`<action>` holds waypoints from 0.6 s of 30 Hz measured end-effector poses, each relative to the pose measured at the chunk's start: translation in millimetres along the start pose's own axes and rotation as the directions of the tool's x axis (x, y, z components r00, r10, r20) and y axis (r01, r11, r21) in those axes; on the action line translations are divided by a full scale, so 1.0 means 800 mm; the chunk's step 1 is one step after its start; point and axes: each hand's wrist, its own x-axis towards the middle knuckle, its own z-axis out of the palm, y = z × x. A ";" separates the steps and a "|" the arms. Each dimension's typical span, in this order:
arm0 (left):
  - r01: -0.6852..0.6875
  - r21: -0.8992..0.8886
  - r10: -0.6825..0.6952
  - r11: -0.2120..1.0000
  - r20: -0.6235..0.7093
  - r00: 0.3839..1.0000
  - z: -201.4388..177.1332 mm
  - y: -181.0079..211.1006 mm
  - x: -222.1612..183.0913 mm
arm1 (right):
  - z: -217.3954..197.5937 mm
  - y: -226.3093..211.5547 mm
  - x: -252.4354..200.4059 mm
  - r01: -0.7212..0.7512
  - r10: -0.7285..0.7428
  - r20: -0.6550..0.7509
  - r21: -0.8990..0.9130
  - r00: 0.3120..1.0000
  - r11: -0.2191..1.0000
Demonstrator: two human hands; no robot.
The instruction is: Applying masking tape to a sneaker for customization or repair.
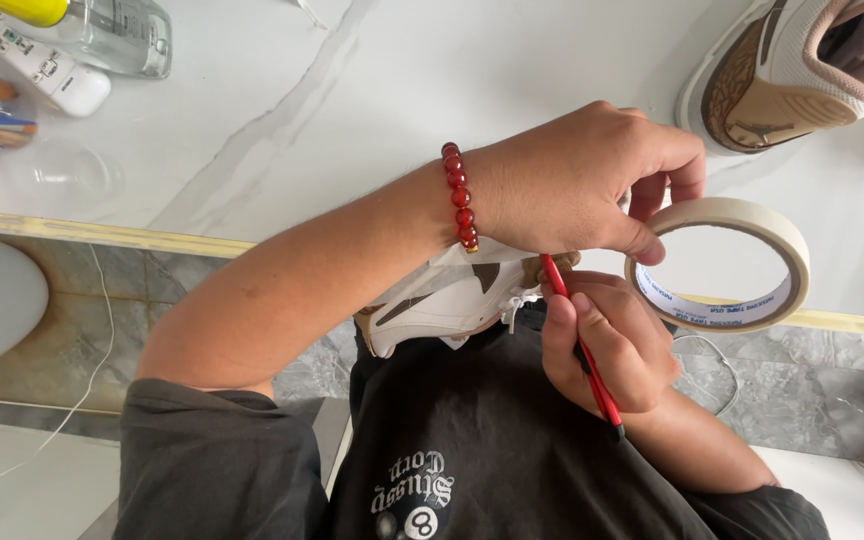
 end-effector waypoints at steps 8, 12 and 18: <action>-0.061 -0.018 0.060 0.998 -0.012 0.998 0.001 -0.002 -0.002 | -0.003 -0.001 0.005 -0.003 0.003 0.000 0.004 1.000 1.000; -0.072 -0.027 0.071 0.997 -0.027 0.997 0.003 -0.004 -0.003 | -0.005 -0.002 0.004 -0.020 0.020 0.022 -0.030 1.000 0.999; -0.094 -0.031 0.093 0.995 -0.032 0.995 0.002 -0.001 -0.004 | -0.008 -0.002 0.004 -0.007 0.007 0.026 -0.005 1.000 1.000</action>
